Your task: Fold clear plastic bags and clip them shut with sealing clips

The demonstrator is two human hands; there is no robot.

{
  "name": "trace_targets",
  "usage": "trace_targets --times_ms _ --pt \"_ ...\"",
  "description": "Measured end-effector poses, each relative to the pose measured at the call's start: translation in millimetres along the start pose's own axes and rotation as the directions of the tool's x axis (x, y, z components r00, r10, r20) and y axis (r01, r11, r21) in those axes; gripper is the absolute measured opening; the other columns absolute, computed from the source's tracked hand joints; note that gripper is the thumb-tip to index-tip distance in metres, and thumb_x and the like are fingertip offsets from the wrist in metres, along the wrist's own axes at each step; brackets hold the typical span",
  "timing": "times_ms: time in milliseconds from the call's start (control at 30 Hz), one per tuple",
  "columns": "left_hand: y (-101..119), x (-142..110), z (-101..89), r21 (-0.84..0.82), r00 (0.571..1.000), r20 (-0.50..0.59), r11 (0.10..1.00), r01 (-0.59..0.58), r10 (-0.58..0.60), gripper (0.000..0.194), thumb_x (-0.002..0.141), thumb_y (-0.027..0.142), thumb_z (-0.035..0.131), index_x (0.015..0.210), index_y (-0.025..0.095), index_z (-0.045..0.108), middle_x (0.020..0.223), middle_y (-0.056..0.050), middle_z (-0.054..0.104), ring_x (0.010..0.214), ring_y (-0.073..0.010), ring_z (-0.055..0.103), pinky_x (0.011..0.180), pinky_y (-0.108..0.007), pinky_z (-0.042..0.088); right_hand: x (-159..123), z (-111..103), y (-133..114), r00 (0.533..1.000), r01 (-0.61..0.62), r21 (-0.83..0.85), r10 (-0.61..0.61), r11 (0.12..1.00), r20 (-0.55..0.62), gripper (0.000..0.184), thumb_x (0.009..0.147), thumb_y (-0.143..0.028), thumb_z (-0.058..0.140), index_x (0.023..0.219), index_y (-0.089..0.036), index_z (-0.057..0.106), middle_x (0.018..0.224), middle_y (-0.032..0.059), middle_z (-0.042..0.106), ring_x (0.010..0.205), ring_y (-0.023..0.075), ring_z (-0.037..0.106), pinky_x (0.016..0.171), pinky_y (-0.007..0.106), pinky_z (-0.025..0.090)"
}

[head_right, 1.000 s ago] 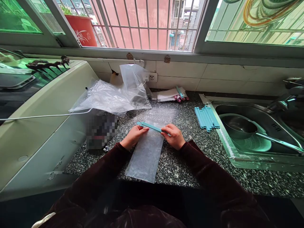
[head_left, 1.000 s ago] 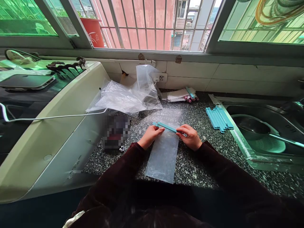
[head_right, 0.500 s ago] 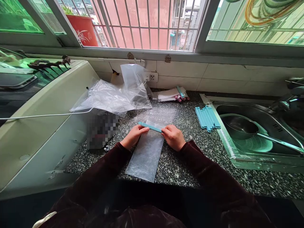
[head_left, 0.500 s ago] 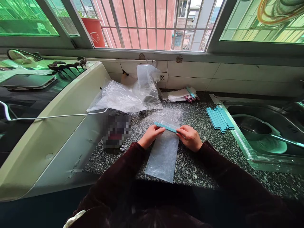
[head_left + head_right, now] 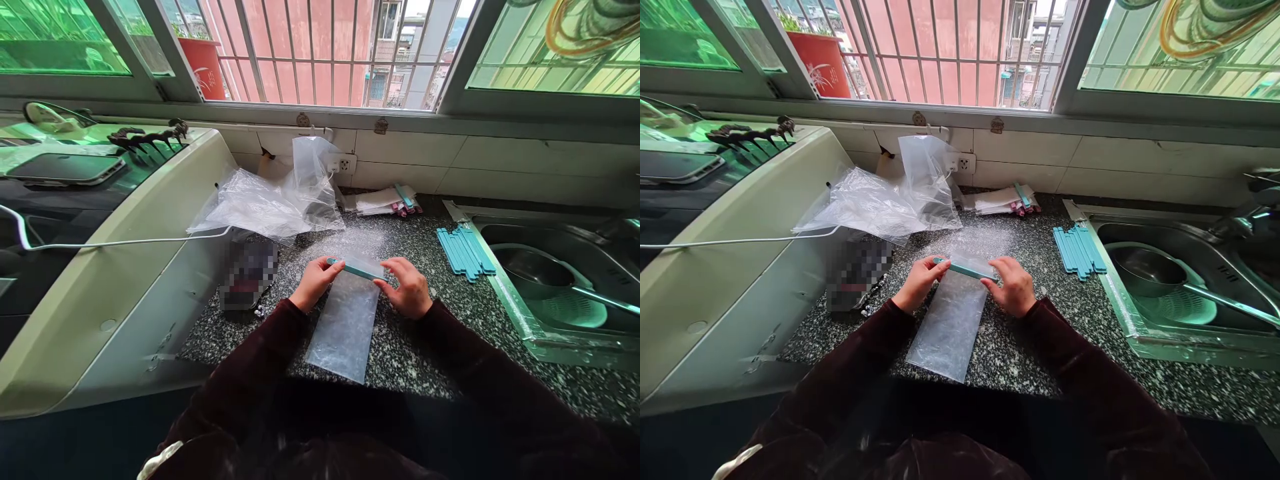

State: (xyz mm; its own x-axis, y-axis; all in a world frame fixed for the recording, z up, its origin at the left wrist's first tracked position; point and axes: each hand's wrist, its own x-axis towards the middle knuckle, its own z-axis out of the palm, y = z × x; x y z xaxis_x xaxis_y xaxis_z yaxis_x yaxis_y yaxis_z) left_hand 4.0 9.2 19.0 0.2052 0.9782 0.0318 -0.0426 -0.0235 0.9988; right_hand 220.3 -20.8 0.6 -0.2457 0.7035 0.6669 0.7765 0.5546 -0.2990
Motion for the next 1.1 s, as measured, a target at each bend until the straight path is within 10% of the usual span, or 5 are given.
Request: trace_targets --times_ms 133,267,367,1100 --pt "1.8 -0.6 -1.7 -0.004 0.998 0.039 0.999 -0.044 0.044 0.039 0.061 0.052 0.067 0.06 0.014 0.055 0.05 0.005 0.038 0.05 -0.0071 0.032 0.048 -0.022 0.024 5.0 -6.5 9.2 0.914 -0.405 0.38 0.373 0.832 0.158 0.056 0.07 -0.054 0.063 0.111 -0.018 0.052 0.096 0.009 0.061 0.077 0.0179 0.058 0.064 0.032 0.05" --pt "4.2 -1.8 -3.4 0.032 0.993 0.102 0.998 -0.059 0.056 0.039 0.063 0.052 0.065 0.065 0.014 0.057 0.051 0.005 0.037 0.05 -0.007 0.032 0.049 -0.022 0.025 10.6 -11.0 7.0 0.751 -0.649 0.492 0.385 0.581 0.537 0.054 0.06 -0.062 0.066 0.09 -0.018 0.058 0.078 0.0027 0.06 0.067 0.015 0.056 0.061 0.029 0.047" --pt "6.7 -2.8 -3.9 0.058 0.988 0.145 0.996 -0.068 0.059 0.04 0.063 0.052 0.064 0.065 0.013 0.057 0.052 0.005 0.039 0.051 -0.0069 0.033 0.049 -0.021 0.025 13.1 -12.6 0.0 0.703 -0.697 0.474 0.383 0.538 0.599 0.047 0.056 -0.058 0.07 0.075 -0.017 0.057 0.067 -0.0007 0.056 0.06 0.012 0.051 0.058 0.027 0.043" --pt "0.1 6.2 -13.1 0.331 0.951 0.065 0.893 -0.306 0.302 0.018 0.065 0.034 0.07 0.063 0.016 0.068 0.065 -0.003 0.062 0.07 -0.0152 0.052 0.07 -0.028 0.04 14.1 -13.4 -7.1 0.806 -0.562 0.399 0.371 0.724 0.462 0.025 0.064 -0.04 0.063 0.06 -0.017 0.054 0.057 -0.0027 0.049 0.054 0.0093 0.042 0.054 0.024 0.036"
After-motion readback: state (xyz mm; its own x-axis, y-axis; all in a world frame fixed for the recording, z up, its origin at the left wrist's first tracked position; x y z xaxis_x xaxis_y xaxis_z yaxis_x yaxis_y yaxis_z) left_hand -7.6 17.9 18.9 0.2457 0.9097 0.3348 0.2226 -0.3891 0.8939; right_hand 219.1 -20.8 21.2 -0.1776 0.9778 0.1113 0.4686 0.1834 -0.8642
